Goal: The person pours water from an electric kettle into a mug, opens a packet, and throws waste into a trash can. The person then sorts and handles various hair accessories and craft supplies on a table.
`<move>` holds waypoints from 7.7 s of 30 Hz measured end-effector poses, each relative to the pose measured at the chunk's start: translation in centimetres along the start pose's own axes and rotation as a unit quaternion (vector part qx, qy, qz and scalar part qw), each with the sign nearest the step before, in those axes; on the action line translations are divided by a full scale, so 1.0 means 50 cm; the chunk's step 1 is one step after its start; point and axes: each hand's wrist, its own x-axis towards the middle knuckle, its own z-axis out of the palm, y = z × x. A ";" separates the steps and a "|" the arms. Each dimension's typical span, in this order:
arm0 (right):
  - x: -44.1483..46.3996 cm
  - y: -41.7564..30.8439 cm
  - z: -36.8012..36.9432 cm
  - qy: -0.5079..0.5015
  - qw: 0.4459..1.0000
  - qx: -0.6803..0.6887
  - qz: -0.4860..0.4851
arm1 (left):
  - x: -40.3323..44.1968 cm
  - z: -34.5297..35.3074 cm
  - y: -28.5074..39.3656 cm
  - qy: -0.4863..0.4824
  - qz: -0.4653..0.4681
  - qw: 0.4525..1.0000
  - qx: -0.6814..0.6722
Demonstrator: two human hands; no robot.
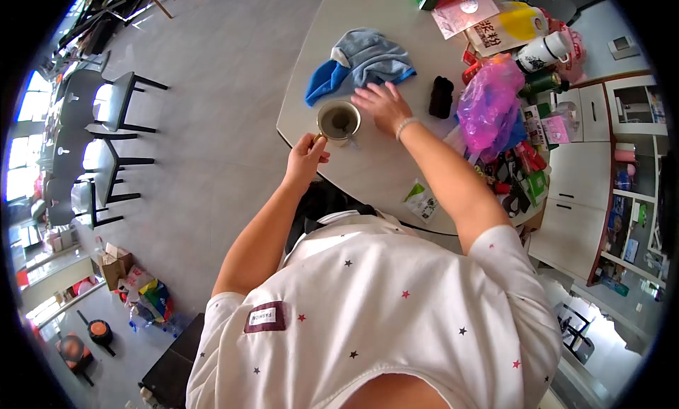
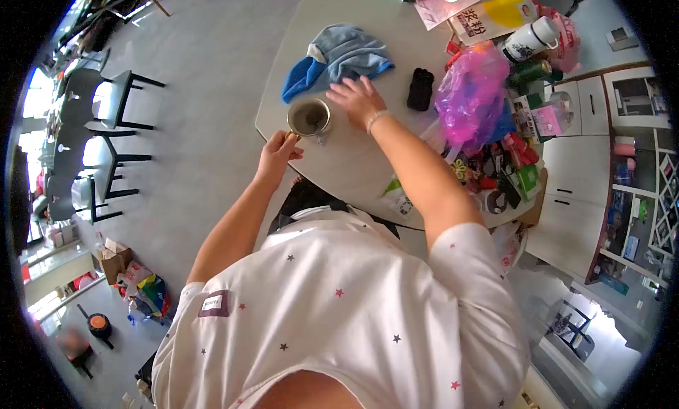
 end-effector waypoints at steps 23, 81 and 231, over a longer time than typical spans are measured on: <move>-0.383 -0.138 -0.071 -0.069 0.822 0.348 0.445 | -0.045 -0.090 0.144 -0.068 0.031 0.992 0.106; -0.116 -0.198 -0.382 0.308 0.459 0.783 0.284 | -0.095 0.059 0.335 -0.212 0.024 0.943 -0.255; 0.040 -0.167 -0.270 0.107 0.763 0.619 0.153 | -0.056 -0.332 0.257 -0.051 0.022 0.956 -0.289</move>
